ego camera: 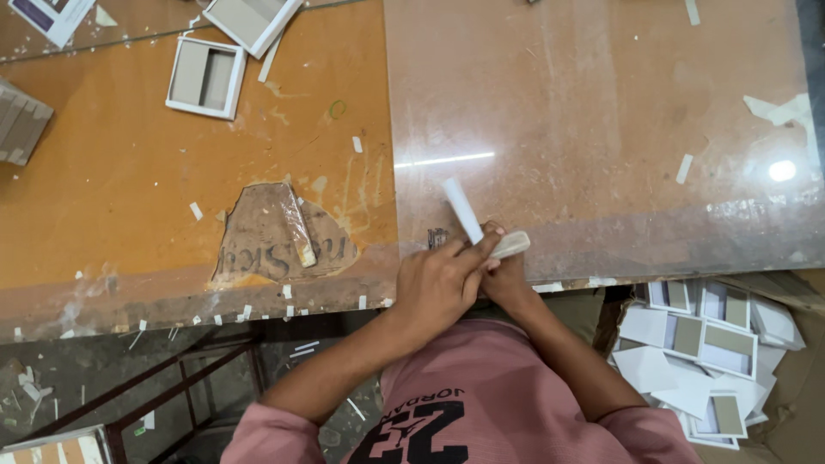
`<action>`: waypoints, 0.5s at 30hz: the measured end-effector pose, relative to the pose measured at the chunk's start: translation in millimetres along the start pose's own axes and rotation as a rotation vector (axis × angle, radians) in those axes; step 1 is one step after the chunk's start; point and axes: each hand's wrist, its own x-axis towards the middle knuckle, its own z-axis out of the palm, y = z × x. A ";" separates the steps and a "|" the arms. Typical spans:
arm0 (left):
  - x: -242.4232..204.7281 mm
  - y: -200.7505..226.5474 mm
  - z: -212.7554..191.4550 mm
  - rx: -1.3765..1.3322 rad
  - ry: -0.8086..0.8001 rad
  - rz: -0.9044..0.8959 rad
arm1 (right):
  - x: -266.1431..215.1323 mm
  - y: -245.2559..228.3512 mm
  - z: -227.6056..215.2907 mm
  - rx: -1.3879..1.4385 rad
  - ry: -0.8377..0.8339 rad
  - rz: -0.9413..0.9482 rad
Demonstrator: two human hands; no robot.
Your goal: The person assembles small white picture frames by inserting backing boards into frames and pressing them together. The person handles multiple frames one at a time, aligns the backing, and sets completed units aside on the table.
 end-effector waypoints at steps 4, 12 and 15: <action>47.4 -25.4 -22.4 0.402 0.033 -0.127 | 6.4 1.0 0.9 -0.082 0.018 0.012; 70.7 -92.8 -16.4 -0.041 0.183 -0.206 | 29.2 -42.3 -38.8 0.043 0.085 0.670; 65.0 -88.5 15.3 -0.118 0.172 -0.110 | 30.9 -51.6 -66.8 -0.517 -0.110 0.265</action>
